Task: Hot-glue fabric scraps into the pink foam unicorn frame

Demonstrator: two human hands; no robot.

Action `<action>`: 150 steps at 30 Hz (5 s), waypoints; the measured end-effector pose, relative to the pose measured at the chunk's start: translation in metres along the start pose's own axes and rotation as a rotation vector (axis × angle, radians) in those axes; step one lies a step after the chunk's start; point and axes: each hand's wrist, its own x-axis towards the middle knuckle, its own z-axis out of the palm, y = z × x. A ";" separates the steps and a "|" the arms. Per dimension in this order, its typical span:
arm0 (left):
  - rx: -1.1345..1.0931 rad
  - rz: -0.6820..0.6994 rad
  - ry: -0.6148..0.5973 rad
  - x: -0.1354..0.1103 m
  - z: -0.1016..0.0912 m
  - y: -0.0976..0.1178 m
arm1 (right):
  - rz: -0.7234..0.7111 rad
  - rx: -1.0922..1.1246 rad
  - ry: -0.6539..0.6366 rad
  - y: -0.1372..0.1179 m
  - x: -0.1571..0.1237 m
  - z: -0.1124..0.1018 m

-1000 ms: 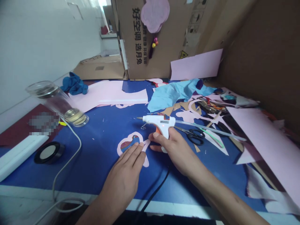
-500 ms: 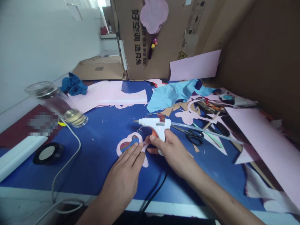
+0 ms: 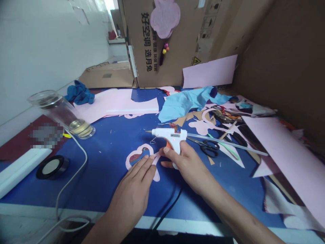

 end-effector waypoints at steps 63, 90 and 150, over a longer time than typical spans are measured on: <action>-0.011 -0.623 -0.206 0.085 -0.026 -0.059 | 0.198 0.192 0.041 0.023 -0.060 -0.054; -0.292 -0.600 -0.539 0.078 -0.054 -0.042 | 0.198 0.238 0.055 0.025 -0.060 -0.060; -0.038 0.053 -0.335 0.001 -0.036 -0.010 | 0.145 0.320 0.049 0.022 -0.063 -0.036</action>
